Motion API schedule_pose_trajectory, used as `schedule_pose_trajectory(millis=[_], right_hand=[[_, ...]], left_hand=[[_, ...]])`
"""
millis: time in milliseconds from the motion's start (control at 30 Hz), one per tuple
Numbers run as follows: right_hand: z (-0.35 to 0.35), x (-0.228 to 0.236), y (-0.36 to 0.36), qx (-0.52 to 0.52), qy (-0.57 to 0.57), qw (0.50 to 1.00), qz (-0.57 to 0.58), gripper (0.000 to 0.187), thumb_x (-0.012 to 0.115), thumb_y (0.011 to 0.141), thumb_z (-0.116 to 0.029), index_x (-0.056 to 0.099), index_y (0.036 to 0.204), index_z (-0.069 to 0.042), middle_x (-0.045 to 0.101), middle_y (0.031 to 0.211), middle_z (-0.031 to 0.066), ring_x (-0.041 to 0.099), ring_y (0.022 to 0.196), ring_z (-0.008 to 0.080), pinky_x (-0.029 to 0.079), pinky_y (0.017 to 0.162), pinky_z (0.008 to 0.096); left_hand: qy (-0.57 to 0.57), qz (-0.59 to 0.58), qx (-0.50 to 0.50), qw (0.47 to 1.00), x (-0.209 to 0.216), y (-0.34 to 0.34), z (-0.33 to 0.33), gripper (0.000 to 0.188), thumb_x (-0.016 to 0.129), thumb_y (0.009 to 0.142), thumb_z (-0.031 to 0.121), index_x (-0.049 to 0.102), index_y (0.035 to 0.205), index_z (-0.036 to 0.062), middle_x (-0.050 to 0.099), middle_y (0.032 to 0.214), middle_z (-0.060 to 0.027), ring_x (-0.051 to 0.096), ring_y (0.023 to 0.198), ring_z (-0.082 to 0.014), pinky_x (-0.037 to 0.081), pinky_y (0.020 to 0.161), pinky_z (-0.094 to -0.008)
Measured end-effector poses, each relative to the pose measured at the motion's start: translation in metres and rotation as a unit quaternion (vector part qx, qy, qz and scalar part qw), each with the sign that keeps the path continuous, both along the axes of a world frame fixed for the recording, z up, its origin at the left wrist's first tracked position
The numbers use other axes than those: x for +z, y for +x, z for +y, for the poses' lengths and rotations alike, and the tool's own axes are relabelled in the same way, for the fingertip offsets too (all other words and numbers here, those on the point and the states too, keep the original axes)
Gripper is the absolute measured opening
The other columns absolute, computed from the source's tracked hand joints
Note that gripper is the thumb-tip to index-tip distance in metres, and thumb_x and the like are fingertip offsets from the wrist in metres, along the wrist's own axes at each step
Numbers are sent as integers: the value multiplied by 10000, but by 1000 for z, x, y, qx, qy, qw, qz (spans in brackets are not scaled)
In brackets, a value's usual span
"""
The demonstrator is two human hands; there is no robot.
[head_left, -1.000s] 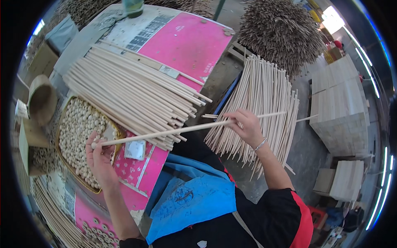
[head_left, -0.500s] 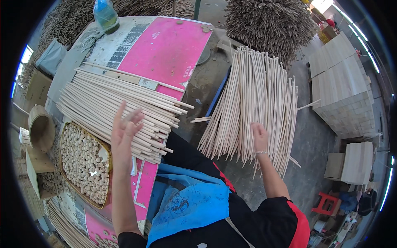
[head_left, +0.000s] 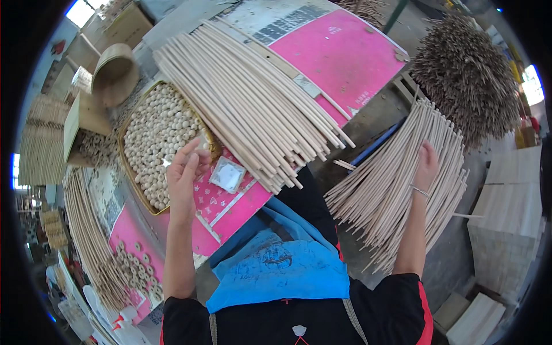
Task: The recorder is assembling wooden dowels by dipping the ends into glue and attaching wooden caps or beads.
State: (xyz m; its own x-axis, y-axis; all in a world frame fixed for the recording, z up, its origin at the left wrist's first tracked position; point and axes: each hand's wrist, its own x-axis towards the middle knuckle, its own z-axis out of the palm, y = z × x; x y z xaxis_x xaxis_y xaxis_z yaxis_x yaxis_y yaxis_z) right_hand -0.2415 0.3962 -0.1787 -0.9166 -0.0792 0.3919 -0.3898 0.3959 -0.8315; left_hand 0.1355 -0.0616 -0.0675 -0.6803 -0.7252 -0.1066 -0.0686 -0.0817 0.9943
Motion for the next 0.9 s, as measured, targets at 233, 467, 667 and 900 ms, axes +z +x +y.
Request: schedule_pose_trajectory(millis=[233, 467, 667, 900], right_hand=[[-251, 64, 104, 249, 209, 942, 87, 201, 684, 879, -170, 699, 1053, -71, 651, 952, 111, 638, 900, 315, 515, 767, 393], [-268, 55, 96, 185, 236, 944, 140, 128, 593, 948, -171, 645, 945, -54, 643, 947, 137, 646, 871, 353, 510, 720, 442], [-280, 93, 127, 334, -136, 904, -231, 176, 571, 1019, -142, 630, 1088, 8, 505, 812, -42, 470, 740, 23, 424, 667, 201], [-326, 147, 203, 506, 52, 858, -75, 106, 678, 931, -110, 673, 948, -5, 615, 836, 53, 585, 699, 125, 454, 619, 260]], left_hand=[[-46, -30, 71, 996, -1, 39, -29, 355, 545, 1036, 174, 581, 1355, 24, 701, 1059, -54, 638, 952, -100, 519, 867, -251], [-140, -85, 59, 985, -25, 48, -69, 309, 612, 981, 93, 627, 1283, 31, 713, 1032, -58, 649, 908, -101, 513, 802, -242], [-285, -187, -13, 940, -40, 10, -82, 282, 735, 842, 151, 707, 1111, 73, 700, 954, -63, 666, 827, -186, 527, 726, -323], [-396, -293, -65, 868, -55, -6, -74, 205, 762, 795, 210, 677, 894, 53, 673, 838, -48, 660, 768, -197, 517, 672, -362]])
